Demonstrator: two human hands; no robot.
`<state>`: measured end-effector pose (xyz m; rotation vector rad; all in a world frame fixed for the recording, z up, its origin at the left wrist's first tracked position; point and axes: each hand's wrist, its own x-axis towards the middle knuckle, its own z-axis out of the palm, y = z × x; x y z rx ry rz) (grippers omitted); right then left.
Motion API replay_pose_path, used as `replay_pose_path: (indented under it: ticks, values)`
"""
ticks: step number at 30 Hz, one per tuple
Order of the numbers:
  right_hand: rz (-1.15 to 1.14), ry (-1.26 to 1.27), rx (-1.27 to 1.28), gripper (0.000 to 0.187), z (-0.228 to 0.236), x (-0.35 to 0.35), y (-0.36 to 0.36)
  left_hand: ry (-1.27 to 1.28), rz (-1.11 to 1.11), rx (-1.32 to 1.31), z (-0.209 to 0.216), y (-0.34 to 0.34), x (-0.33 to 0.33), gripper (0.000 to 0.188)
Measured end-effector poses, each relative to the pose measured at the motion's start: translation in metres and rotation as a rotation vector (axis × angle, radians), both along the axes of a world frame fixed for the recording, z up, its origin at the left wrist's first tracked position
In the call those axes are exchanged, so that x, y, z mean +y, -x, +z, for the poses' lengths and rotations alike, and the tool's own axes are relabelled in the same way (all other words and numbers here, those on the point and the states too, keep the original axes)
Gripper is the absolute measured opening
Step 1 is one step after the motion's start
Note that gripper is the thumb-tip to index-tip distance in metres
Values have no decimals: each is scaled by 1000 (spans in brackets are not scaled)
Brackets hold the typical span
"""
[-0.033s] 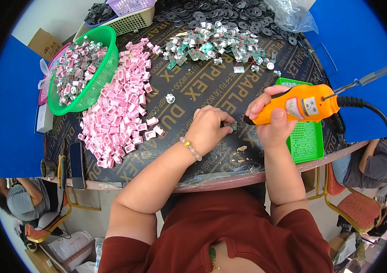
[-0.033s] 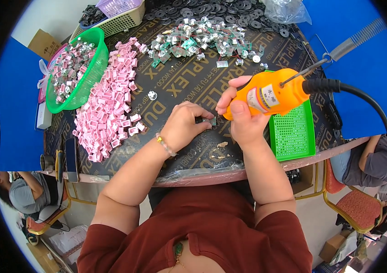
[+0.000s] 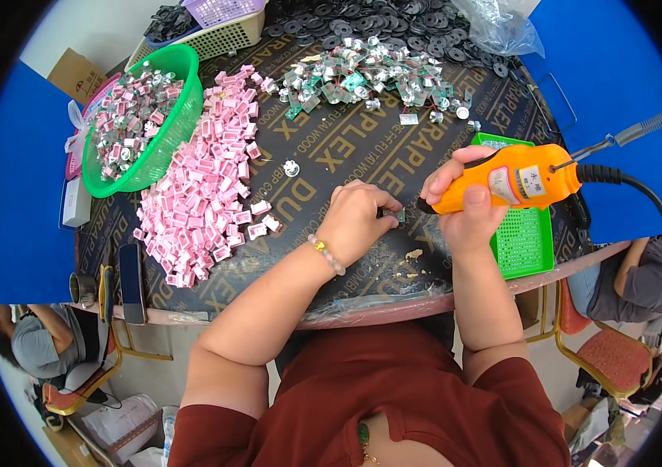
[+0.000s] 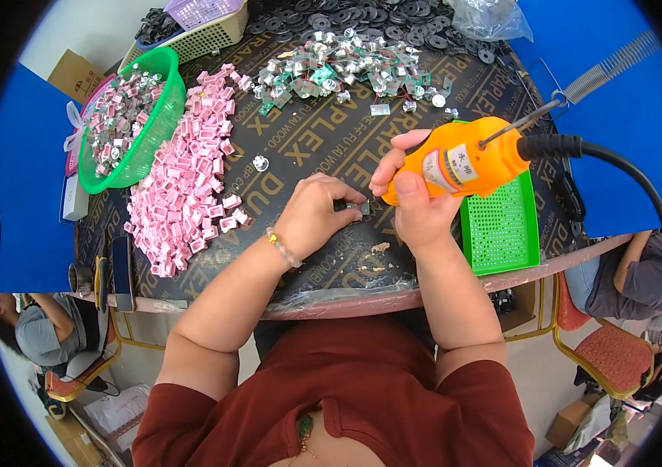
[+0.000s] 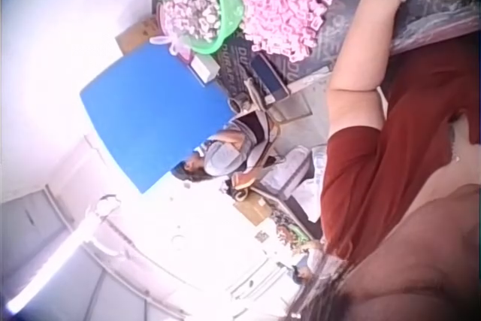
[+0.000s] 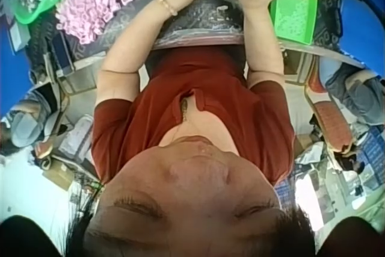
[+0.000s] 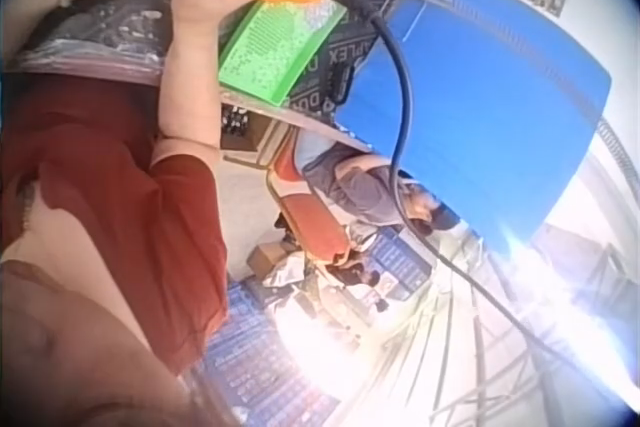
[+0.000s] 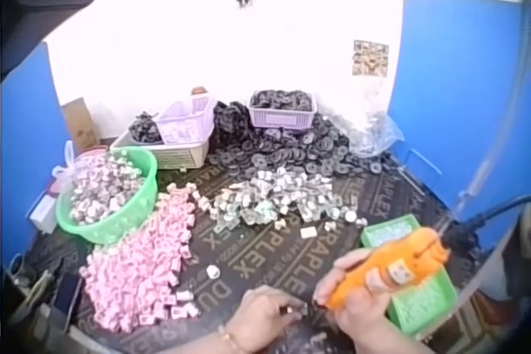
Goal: The worker is assembling small plastic and metal components into electronic switches at a factory workbench.
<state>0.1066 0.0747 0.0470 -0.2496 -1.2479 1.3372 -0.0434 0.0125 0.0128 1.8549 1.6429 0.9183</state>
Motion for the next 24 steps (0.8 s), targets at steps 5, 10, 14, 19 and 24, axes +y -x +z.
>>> replay_pose_path:
  ticks: [5, 10, 14, 19, 24]
  values:
    - [-51, 11, -129, 56, 2, -2, -2, -36, 9, 10, -1, 0, -1, 19]
    - [27, -33, -20, 46, 0, 0, -1, -37, 10, 9, -1, -1, -1, 19]
    - [47, 1, -28, 44, -1, -1, -1, -62, 13, 20, 0, -1, -2, 18]
    - [47, 57, -196, 48, 6, -3, 5, -91, 35, 129, -1, -3, -5, 17]
    - [60, 67, -259, 40, 8, 0, 11, -103, 34, 283, 3, -9, -7, 19]
